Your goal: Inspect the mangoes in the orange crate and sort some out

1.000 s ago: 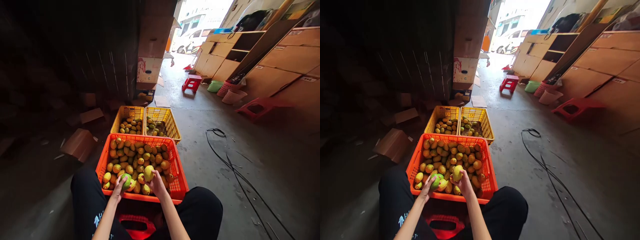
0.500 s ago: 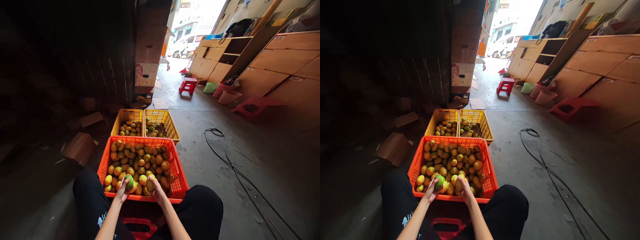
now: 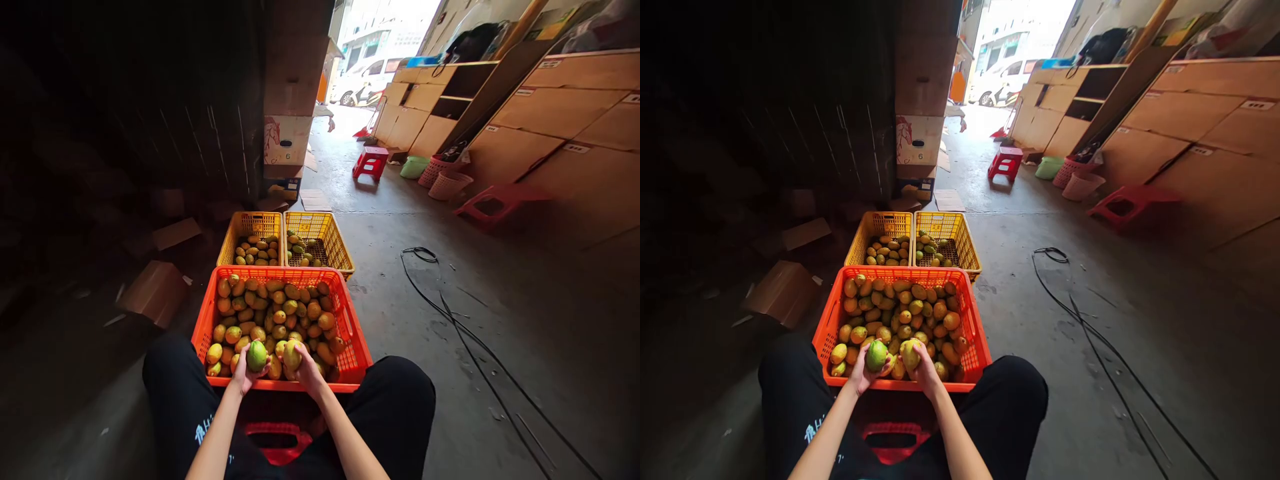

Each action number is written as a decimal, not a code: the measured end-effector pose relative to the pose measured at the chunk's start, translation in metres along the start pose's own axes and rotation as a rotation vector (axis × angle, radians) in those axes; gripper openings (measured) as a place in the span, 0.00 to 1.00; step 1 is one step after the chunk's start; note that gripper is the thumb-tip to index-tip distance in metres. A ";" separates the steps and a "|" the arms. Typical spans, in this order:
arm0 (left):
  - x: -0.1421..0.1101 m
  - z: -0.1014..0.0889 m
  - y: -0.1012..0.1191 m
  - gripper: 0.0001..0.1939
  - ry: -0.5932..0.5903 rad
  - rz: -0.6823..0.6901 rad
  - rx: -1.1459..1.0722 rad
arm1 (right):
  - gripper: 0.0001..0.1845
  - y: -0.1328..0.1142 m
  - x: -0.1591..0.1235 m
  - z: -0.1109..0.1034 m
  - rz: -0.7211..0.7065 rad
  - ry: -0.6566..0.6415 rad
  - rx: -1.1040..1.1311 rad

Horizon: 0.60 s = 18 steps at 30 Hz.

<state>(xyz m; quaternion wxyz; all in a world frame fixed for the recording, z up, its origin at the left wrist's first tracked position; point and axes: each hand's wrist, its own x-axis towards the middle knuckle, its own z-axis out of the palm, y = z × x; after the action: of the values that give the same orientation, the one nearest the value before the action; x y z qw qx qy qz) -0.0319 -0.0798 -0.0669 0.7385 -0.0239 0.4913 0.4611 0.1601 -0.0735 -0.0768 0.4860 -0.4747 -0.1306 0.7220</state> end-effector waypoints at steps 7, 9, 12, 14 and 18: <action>-0.005 0.004 -0.002 0.25 0.061 0.072 -0.014 | 0.34 -0.007 -0.004 -0.008 0.137 0.066 0.001; -0.006 0.004 -0.003 0.26 0.070 0.115 0.009 | 0.32 -0.005 -0.005 -0.009 0.084 0.077 -0.041; -0.005 0.002 -0.004 0.24 0.070 0.124 0.012 | 0.32 0.001 -0.001 -0.008 0.033 0.091 -0.086; -0.002 0.001 -0.003 0.21 0.070 0.122 -0.004 | 0.33 0.004 0.002 -0.007 0.028 0.118 -0.090; 0.002 -0.001 -0.005 0.17 0.160 0.154 0.038 | 0.34 0.004 0.004 -0.008 0.024 0.167 -0.084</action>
<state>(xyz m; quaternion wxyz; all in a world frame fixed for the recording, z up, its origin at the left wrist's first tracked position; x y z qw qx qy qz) -0.0291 -0.0817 -0.0711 0.6598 -0.0088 0.5577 0.5036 0.1636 -0.0739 -0.0856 0.4663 -0.5547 -0.1141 0.6797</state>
